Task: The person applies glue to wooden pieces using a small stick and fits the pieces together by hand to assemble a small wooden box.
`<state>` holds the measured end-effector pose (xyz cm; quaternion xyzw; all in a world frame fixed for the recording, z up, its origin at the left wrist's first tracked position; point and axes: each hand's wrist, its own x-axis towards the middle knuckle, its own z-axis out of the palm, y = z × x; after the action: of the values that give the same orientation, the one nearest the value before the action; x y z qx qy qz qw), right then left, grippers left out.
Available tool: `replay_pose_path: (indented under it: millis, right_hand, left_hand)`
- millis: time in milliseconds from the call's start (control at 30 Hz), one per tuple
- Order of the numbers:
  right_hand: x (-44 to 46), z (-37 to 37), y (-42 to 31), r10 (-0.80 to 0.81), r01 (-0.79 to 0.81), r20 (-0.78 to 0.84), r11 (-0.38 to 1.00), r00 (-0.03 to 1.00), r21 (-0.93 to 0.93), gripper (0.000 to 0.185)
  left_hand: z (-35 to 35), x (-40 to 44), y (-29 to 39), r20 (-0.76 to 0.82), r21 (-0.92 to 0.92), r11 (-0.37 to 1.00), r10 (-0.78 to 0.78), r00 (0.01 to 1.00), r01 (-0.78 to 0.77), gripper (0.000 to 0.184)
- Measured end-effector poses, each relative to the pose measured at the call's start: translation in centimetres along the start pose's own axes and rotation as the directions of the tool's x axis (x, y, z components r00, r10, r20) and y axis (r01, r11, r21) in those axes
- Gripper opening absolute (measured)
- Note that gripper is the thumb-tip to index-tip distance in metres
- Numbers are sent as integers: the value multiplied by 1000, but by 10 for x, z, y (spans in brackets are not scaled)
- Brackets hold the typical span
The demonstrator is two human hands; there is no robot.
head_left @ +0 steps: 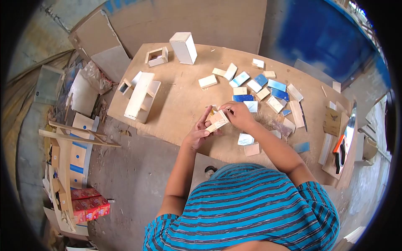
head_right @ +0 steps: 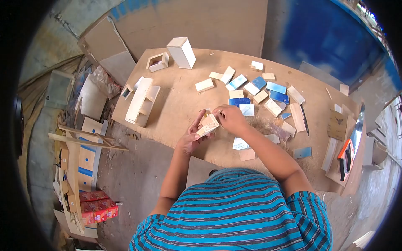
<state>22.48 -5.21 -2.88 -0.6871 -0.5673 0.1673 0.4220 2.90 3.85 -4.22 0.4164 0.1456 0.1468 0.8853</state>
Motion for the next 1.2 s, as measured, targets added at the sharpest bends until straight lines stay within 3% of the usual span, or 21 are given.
replay_pose_path:
  millis: [100,200,300,400,500,600,700,833,967,1100,1200]
  right_hand:
    - [1,5,2,237,-234,15,944,971,234,19]
    - [1,16,18,215,-167,-98,918,972,360,20]
    - [-5,5,9,309,-269,-122,925,943,267,21]
    - [-12,-16,-13,278,-219,-153,923,948,317,21]
    - [-21,-28,-20,201,0,-334,856,921,517,22]
    - [-37,-66,-51,319,-52,-194,626,928,778,24]
    - [-53,-80,-84,284,-7,-158,504,946,864,26]
    - [-67,-78,-101,67,55,-111,561,992,826,28]
    - [-71,-73,-112,-41,138,-147,652,988,746,24]
    - [-69,-78,-110,-269,345,-222,811,937,473,19]
    - [-71,-78,-110,-337,396,-221,852,915,342,18]
  left_hand:
    - [-6,1,-6,10,20,1000,-17,1000,17,126]
    - [-3,-2,-6,10,18,1000,-24,1000,24,127]
    - [2,-4,-3,-5,7,1000,-2,1000,2,127]
    - [-4,-4,-7,19,-20,1000,19,1000,-19,127]
    - [-11,-8,-10,39,-63,995,85,996,-82,123]
    - [3,-16,-2,10,-205,961,194,981,-188,120]
    - [17,-22,7,-4,-287,933,226,974,-217,119]
    - [34,-26,20,8,-277,924,275,961,-263,120]
    - [52,-30,28,-31,-259,916,310,950,-307,124]
    - [53,-32,28,-30,-252,903,353,935,-349,123]
    - [60,-34,32,-47,-260,899,353,934,-353,124]
